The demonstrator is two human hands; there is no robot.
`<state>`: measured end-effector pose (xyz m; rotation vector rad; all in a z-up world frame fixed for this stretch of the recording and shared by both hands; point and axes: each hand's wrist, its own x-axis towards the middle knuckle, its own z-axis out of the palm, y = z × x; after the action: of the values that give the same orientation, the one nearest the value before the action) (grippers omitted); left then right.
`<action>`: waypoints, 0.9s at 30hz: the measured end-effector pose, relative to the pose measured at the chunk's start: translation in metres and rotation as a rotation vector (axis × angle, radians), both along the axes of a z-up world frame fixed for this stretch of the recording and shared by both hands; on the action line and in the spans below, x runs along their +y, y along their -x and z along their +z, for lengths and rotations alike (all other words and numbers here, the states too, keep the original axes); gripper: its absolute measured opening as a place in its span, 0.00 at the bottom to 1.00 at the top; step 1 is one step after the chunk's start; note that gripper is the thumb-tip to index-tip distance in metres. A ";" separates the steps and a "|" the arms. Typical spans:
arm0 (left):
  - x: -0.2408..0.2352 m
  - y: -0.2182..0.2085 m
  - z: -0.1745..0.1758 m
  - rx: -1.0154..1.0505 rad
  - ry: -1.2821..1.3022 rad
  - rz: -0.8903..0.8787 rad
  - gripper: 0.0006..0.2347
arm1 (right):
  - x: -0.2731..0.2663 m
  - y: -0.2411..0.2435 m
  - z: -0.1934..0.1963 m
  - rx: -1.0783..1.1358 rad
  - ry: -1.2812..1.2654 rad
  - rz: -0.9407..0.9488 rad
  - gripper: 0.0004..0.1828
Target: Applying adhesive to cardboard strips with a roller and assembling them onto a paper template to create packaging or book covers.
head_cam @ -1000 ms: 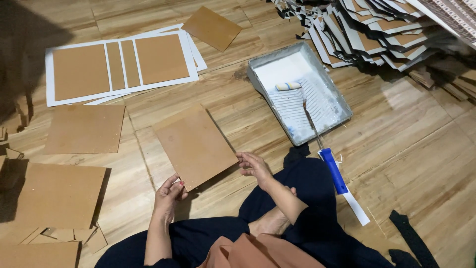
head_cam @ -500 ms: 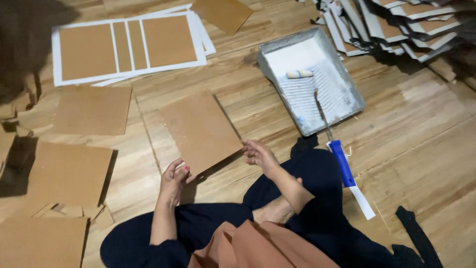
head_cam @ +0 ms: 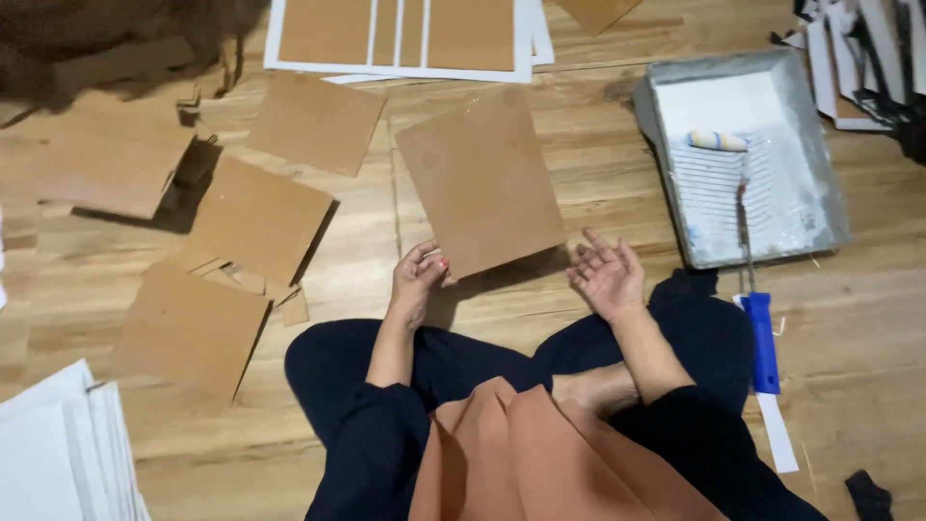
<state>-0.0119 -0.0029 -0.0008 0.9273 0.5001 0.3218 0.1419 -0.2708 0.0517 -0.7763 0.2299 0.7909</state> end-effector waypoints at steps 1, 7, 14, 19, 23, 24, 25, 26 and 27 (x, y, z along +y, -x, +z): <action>0.005 0.005 0.007 0.009 -0.004 0.033 0.15 | -0.004 -0.002 -0.006 0.009 -0.004 0.033 0.32; 0.057 0.089 0.069 -0.112 -0.036 0.327 0.13 | -0.016 -0.009 -0.026 0.008 0.028 0.029 0.33; 0.104 0.319 0.082 -0.017 -0.103 0.853 0.18 | -0.004 0.010 0.007 0.019 0.098 -0.008 0.28; 0.062 0.460 0.056 0.276 -0.158 1.087 0.19 | 0.002 0.016 0.014 -0.004 0.174 0.019 0.27; 0.011 0.514 0.024 0.492 -0.029 1.202 0.21 | 0.009 0.023 0.025 0.017 0.274 -0.007 0.24; -0.001 0.519 0.019 0.582 0.031 1.228 0.21 | 0.011 0.024 0.027 0.026 0.280 -0.018 0.24; -0.010 0.524 0.017 0.582 0.034 1.228 0.21 | 0.010 0.023 0.022 0.024 0.283 -0.018 0.24; -0.020 0.528 0.016 0.599 0.082 1.223 0.21 | 0.010 0.020 0.016 0.014 0.276 0.005 0.25; -0.024 0.527 0.012 0.613 0.129 1.201 0.21 | 0.004 0.018 0.012 0.001 0.271 0.012 0.26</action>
<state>-0.5385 -0.0272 0.0113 0.4854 1.6190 1.0788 0.1243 -0.2673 0.0641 -1.0327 0.3380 0.7804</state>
